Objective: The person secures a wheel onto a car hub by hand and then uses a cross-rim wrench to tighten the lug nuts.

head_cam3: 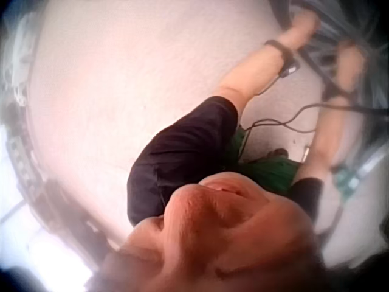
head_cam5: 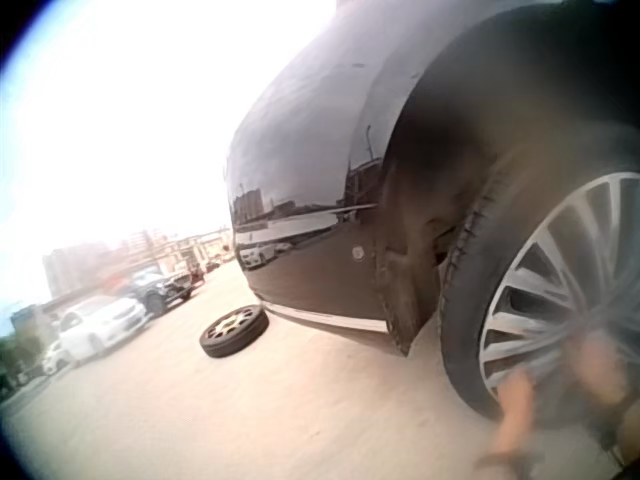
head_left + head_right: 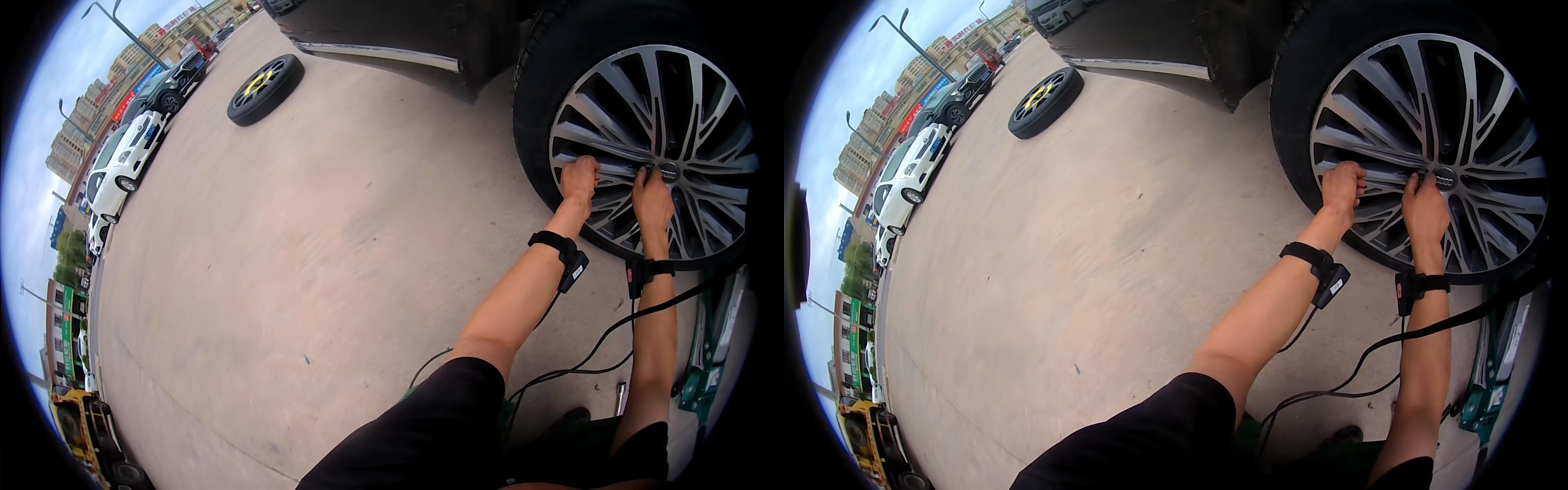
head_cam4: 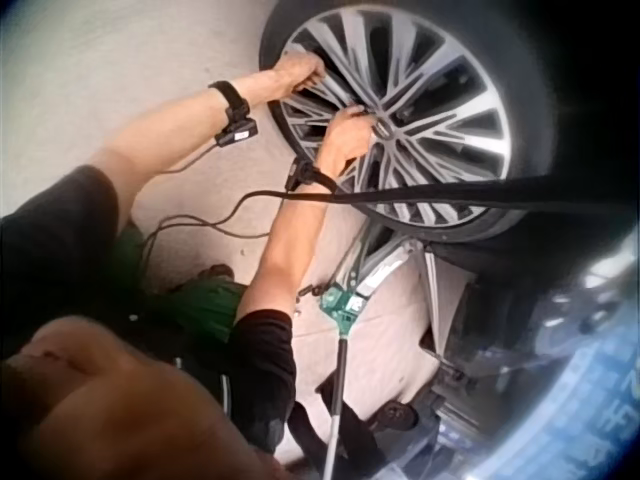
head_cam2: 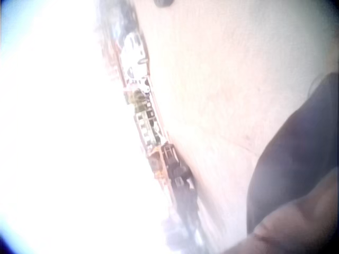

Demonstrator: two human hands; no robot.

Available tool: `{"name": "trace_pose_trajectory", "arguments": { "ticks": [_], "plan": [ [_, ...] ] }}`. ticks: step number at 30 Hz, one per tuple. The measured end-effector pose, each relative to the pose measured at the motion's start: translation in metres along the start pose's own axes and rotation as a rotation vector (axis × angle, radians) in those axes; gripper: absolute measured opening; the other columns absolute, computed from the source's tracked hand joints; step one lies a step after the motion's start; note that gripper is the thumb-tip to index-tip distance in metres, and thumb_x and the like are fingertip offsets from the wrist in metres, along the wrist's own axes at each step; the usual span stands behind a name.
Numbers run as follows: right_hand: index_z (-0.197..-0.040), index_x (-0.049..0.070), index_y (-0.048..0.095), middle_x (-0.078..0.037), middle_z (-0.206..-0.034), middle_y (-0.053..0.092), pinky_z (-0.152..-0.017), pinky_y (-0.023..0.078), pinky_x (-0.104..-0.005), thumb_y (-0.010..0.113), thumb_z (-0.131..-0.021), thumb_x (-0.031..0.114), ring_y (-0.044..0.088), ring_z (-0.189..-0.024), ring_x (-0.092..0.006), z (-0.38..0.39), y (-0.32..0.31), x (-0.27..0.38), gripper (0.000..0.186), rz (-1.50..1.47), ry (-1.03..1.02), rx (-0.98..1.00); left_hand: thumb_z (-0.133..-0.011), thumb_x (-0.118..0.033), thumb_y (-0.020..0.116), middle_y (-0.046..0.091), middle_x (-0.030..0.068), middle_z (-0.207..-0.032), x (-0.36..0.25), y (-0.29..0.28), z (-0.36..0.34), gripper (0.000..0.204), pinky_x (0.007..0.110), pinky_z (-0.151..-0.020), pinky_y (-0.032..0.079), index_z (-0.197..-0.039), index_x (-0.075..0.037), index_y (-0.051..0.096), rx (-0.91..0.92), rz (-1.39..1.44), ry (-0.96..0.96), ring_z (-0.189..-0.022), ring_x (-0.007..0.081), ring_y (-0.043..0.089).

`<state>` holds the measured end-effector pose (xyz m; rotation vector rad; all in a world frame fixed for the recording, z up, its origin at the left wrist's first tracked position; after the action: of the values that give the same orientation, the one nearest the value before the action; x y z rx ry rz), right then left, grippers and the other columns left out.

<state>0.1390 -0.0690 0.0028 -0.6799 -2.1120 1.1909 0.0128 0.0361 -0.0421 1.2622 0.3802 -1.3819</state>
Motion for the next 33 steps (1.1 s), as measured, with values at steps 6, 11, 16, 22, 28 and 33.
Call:
{"name": "trace_pose_trajectory", "arguments": {
  "ticks": [6,11,16,22,28,33],
  "plan": [
    [-0.105,0.003,0.062,-0.026,-0.092,0.068,-0.078,0.051,-0.0532,0.039,-0.100,0.042,0.065,-0.090,-0.0454,-0.006,0.006,-0.009,0.046,0.037,0.017,0.067,-0.077,-0.021,0.060,0.057,0.0025,-0.069,-0.001,0.001,-0.001,0.015,0.030,-0.054,0.037,-0.075,-0.006,0.059,0.014,0.003,-0.003,-0.060,0.0138,0.050],
    [-0.105,0.005,0.062,-0.026,-0.095,0.067,-0.079,0.050,-0.0535,0.038,-0.101,0.043,0.064,-0.093,-0.0460,-0.003,-0.002,-0.004,0.045,0.030,0.046,0.065,-0.077,-0.021,0.060,0.057,0.0028,-0.069,-0.001,-0.002,-0.001,0.016,0.030,-0.054,0.037,-0.075,-0.006,0.059,0.013,0.012,-0.009,-0.059,0.0139,0.049],
    [-0.102,0.004,0.061,-0.026,-0.091,0.068,-0.075,0.052,-0.0530,0.039,-0.100,0.044,0.065,-0.086,-0.0457,-0.013,0.005,-0.015,0.045,0.073,-0.074,0.001,-0.077,-0.021,0.060,0.058,0.0030,-0.070,0.000,0.004,0.001,0.016,0.030,-0.053,0.037,-0.076,-0.005,0.060,0.022,0.004,0.008,-0.059,0.0140,0.050],
    [-0.101,0.003,0.059,-0.026,-0.085,0.068,-0.072,0.053,-0.0526,0.043,-0.099,0.040,0.066,-0.081,-0.0448,-0.013,-0.007,-0.014,0.041,0.139,-0.149,0.035,-0.076,-0.022,0.061,0.059,0.0028,-0.070,0.001,-0.003,-0.003,0.016,0.030,-0.054,0.037,-0.075,-0.005,0.060,0.003,-0.037,0.014,-0.060,0.0138,0.050],
    [-0.098,0.002,0.060,-0.026,-0.083,0.068,-0.070,0.054,-0.0508,0.044,-0.099,0.039,0.067,-0.080,-0.0431,-0.009,-0.006,-0.012,0.040,0.113,-0.199,0.000,-0.077,-0.023,0.062,0.059,0.0016,-0.072,-0.001,-0.002,0.000,0.016,0.030,-0.057,0.038,-0.075,-0.007,0.059,0.021,-0.038,0.027,-0.062,0.0135,0.051],
    [-0.098,0.003,0.061,-0.027,-0.086,0.067,-0.073,0.053,-0.0524,0.040,-0.100,0.042,0.066,-0.081,-0.0443,-0.003,-0.016,-0.007,0.045,0.095,-0.136,0.030,-0.077,-0.024,0.062,0.060,0.0013,-0.074,-0.001,-0.003,0.002,0.016,0.030,-0.058,0.038,-0.078,-0.008,0.060,0.023,-0.055,0.030,-0.065,0.0132,0.052]
  ]
}}
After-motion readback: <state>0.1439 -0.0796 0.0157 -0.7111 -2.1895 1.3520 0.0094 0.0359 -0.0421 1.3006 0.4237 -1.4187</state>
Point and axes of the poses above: each hand's wrist, its own z-axis away from the middle knuckle, its own y-axis out of the palm, x = y × z, the point moved 2 cm from there along -z, towards the middle knuckle
